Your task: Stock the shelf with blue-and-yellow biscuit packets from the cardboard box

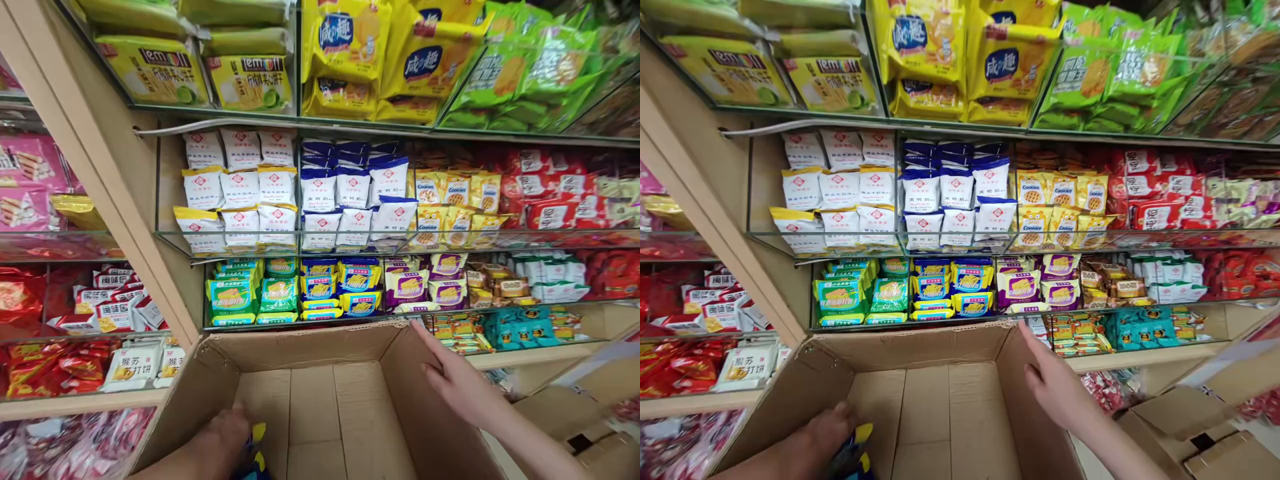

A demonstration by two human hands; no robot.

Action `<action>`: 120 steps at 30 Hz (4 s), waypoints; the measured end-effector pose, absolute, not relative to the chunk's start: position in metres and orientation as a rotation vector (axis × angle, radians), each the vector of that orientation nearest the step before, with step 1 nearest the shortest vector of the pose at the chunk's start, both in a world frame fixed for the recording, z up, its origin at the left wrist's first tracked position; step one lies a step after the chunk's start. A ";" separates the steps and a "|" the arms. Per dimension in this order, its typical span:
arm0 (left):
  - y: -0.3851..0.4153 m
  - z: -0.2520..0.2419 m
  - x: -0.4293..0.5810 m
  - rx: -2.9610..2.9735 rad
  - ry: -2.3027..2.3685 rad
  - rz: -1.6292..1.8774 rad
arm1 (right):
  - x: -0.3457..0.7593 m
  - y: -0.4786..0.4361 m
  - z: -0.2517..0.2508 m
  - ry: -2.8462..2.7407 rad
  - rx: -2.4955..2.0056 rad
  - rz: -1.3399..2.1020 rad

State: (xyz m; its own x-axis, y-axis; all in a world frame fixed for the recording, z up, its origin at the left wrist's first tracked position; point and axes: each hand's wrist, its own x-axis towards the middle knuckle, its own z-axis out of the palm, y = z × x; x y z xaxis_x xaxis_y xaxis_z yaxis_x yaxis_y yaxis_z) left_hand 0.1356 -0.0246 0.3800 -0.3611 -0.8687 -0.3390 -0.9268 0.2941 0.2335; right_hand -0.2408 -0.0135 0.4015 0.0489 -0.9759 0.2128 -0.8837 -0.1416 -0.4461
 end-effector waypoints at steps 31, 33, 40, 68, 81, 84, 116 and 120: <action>-0.039 0.442 0.047 -1.512 2.730 2.140 | -0.148 -0.029 0.466 1.125 -1.791 -1.030; -0.050 0.459 0.052 -1.601 2.923 1.895 | -0.155 -0.037 0.472 1.173 -1.931 -0.961; -0.091 0.478 0.061 -2.110 3.170 1.404 | -0.162 -0.107 0.481 1.434 -1.980 -1.248; -0.132 0.469 0.038 -1.576 3.092 -1.000 | -0.133 -0.139 0.465 1.626 -2.409 -1.101; -0.133 0.481 0.036 -1.383 3.324 -0.886 | -0.167 -0.141 0.457 1.367 -2.295 -1.167; -0.120 0.483 0.044 -1.524 3.442 -0.794 | -0.179 -0.136 0.463 1.345 -2.368 -1.098; -0.109 0.456 0.056 -1.377 3.560 0.117 | -0.184 -0.121 0.519 1.489 -2.676 -0.380; -0.119 0.455 0.037 -1.298 3.531 0.088 | -0.197 -0.123 0.499 1.647 -2.652 -0.391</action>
State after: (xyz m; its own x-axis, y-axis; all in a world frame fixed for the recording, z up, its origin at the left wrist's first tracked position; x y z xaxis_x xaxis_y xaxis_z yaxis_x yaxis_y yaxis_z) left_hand 0.0369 -0.1193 0.4551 -0.5971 -0.6004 0.5319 -0.5732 0.7833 0.2407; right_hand -0.1974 -0.1226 0.4991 0.4209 -0.8820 0.2120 -0.8832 -0.4517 -0.1258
